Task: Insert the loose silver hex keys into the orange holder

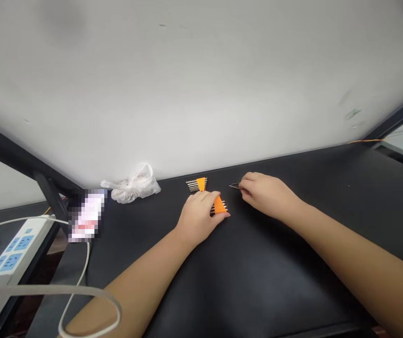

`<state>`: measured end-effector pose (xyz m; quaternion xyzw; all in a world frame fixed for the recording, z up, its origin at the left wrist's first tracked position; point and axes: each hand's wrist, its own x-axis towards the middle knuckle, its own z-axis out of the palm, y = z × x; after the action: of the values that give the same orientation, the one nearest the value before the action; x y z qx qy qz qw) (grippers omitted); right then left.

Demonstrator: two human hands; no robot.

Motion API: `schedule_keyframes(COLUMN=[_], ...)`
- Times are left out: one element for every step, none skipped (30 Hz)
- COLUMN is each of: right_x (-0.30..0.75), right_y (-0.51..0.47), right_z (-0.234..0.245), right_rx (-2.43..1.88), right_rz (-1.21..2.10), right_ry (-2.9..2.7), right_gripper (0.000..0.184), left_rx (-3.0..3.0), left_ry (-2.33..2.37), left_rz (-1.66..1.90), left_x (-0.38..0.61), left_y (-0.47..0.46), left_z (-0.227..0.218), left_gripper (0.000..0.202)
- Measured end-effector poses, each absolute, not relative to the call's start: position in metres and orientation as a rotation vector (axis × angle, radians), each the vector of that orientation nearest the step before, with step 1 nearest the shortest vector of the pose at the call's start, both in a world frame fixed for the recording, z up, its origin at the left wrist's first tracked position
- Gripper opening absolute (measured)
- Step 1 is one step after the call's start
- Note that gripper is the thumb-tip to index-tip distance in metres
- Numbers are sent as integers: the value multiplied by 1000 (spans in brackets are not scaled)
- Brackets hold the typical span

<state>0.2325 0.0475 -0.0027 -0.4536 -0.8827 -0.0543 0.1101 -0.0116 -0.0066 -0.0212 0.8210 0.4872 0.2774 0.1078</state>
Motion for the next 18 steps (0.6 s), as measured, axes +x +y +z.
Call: schedule_keyframes(right_x=[231, 228, 226, 224, 223, 222, 221, 221, 221, 222, 223, 224, 225, 226, 228, 229, 229, 230], right_y=[44, 41, 37, 34, 31, 29, 28, 27, 26, 27, 27, 28, 29, 30, 30, 31, 31, 31], right_z=[0, 2, 4, 6, 8, 9, 10, 11, 11, 10, 10, 10, 9, 9, 8, 8, 8, 8], right_rx=[-1307, -1286, -1266, -1244, -1217, -1187, -1150, -1108, -1069, -1039, -1018, -1005, -999, -998, -999, -997, -988, -973], right_rz=[-112, -55, 7, 72, 138, 196, 242, 275, 296, 310, 317, 322, 325, 324, 319, 309, 298, 287], right_ry=[-2586, -2584, -2586, -2594, -2602, -2609, -2616, -2620, -2623, -2625, -2623, -2619, -2612, -2604, -2597, -2592, -2591, -2592], right_gripper=[16, 14, 13, 11, 11, 11, 11, 12, 12, 13, 14, 15, 15, 15, 15, 16, 16, 17], left_rx=[2418, 2419, 2419, 2419, 2418, 2416, 2413, 2411, 2409, 2408, 2408, 2409, 2411, 2414, 2419, 2425, 2430, 2435], left_ry=[1432, 1429, 1427, 1426, 1426, 1426, 1427, 1425, 1424, 1420, 1415, 1409, 1404, 1399, 1395, 1392, 1390, 1387], left_rz=[820, 825, 830, 836, 842, 846, 851, 856, 860, 864, 871, 879, 889, 898, 907, 915, 923, 930], left_x=[-12, -12, -12, -12, -12, -12, -12, -12, -12, -12, -12, -12, -12, -12, -12, -12, -12, -12], left_y=[-7, -7, -7, -7, -7, -7, -7, -7, -7, -7, -7, -6, -6, -6, -6, -6, -6, -6], left_z=[-21, -22, -22, -22, -23, -23, -24, -24, -24, -25, -25, -25, -25, -26, -26, -26, -26, -26], left_gripper=[55, 55, 55, 55, 54, 54, 54, 54, 54, 54, 54, 54, 54, 54, 54, 54, 54, 55])
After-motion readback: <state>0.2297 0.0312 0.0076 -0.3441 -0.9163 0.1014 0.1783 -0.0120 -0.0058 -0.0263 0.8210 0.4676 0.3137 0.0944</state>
